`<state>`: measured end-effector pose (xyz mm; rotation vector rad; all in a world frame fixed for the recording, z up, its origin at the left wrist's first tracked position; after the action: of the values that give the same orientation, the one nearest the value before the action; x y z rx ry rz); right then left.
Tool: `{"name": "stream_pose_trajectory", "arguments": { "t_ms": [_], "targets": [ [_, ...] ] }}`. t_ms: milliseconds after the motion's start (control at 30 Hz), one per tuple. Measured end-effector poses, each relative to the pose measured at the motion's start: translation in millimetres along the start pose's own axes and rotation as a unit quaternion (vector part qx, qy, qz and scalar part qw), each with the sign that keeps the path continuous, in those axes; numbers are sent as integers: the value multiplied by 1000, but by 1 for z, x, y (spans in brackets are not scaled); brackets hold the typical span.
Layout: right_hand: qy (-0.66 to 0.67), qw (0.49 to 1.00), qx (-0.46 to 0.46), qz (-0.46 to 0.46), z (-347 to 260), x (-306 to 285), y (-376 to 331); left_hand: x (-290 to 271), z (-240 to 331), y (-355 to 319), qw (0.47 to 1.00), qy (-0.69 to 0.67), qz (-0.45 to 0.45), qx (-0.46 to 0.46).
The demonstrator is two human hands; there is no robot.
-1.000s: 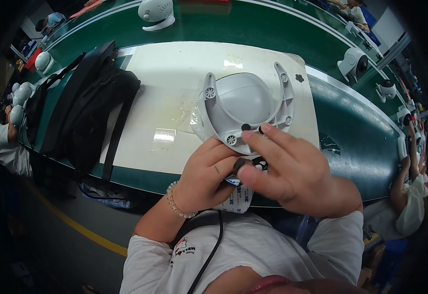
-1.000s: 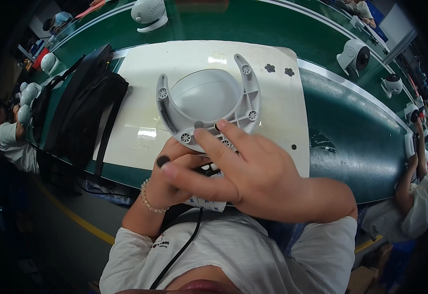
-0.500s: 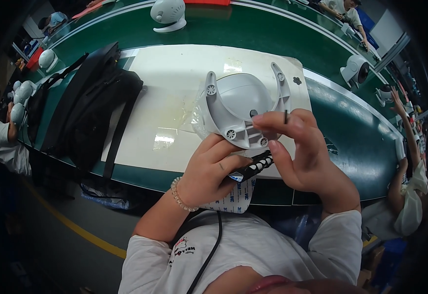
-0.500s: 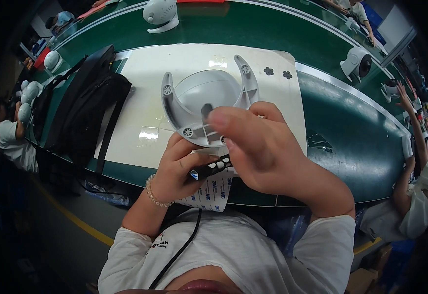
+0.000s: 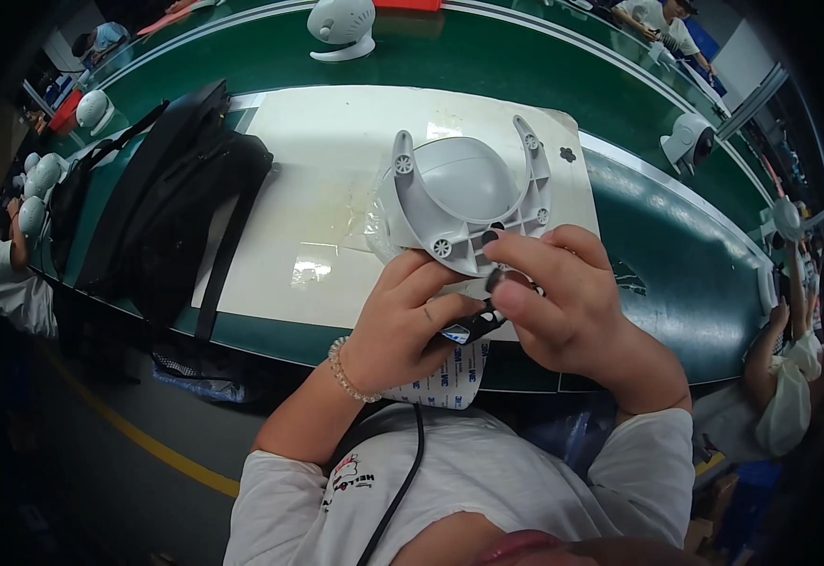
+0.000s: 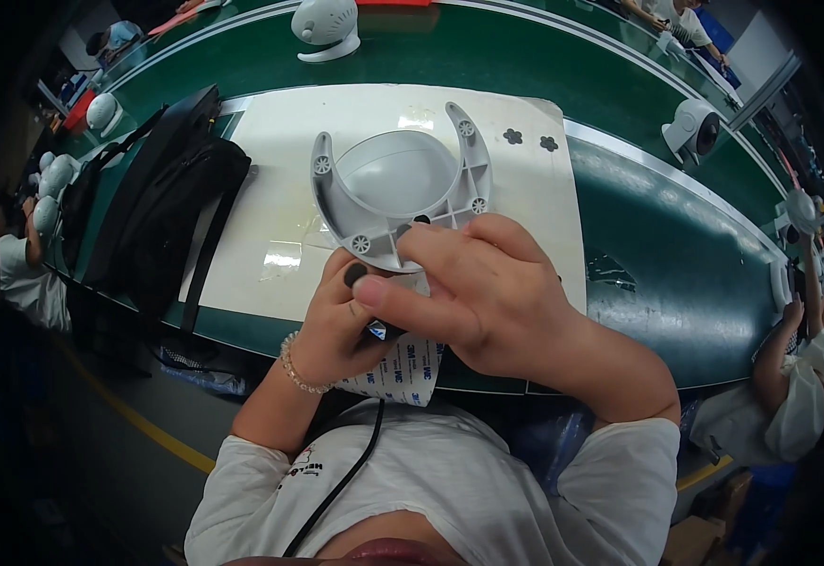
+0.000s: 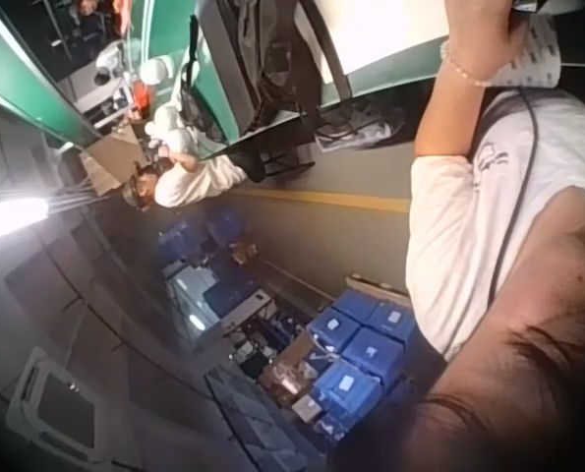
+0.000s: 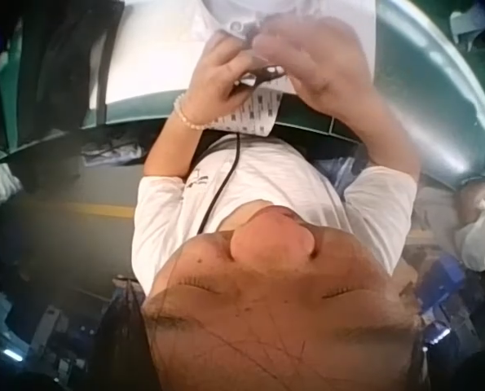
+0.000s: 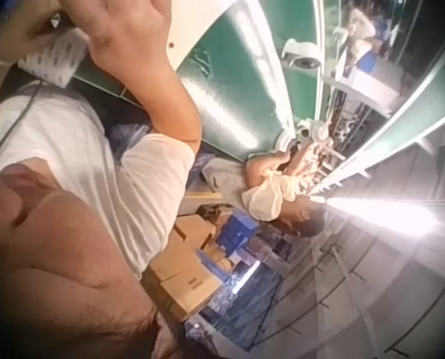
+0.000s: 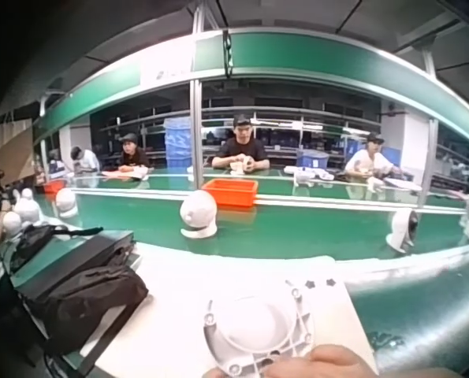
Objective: Assembling a spherical electronic device by attaching a black component strip to the housing on a factory assembly line.
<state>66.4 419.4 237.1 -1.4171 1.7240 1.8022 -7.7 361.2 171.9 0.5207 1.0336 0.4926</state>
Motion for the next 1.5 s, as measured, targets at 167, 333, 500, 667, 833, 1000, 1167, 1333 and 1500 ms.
{"name": "stream_pose_trajectory", "arguments": {
  "t_ms": [167,333,500,667,833,1000,1167,1333,1500],
  "targets": [
    [187,964,101,160,28,-13,-10,2,0,-2,1000,4,1,-2],
    [155,968,47,189,26,-21,-25,0,4,-1,1000,7,4,0],
    [121,986,89,78,21,-14,-15,1,3,-2,1000,12,3,2],
    [323,917,205,114,40,-8,-26,4,0,-3,1000,12,-3,1],
    [395,850,344,61,53,9,-30,5,0,-2,1000,24,-1,8],
    [417,829,361,95,57,11,-31,5,-1,-1,1000,16,5,4],
    [397,847,336,113,57,11,-29,5,-3,-1,1000,27,13,5],
    [258,932,249,52,45,6,-28,7,-4,-3,1000,26,6,2],
    [22,996,49,70,16,-6,-20,8,-3,-3,1000,14,2,6]
  ]
}}
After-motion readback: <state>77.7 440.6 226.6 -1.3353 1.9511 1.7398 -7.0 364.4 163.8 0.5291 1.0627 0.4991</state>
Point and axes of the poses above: each hand's wrist, its own y-axis towards the middle knuckle, its own x-axis out of the palm, z = x × y, the point moved 8 cm from there along y, towards the middle knuckle, and after that the axes turned 11 degrees about y, right-handed, at the moved point
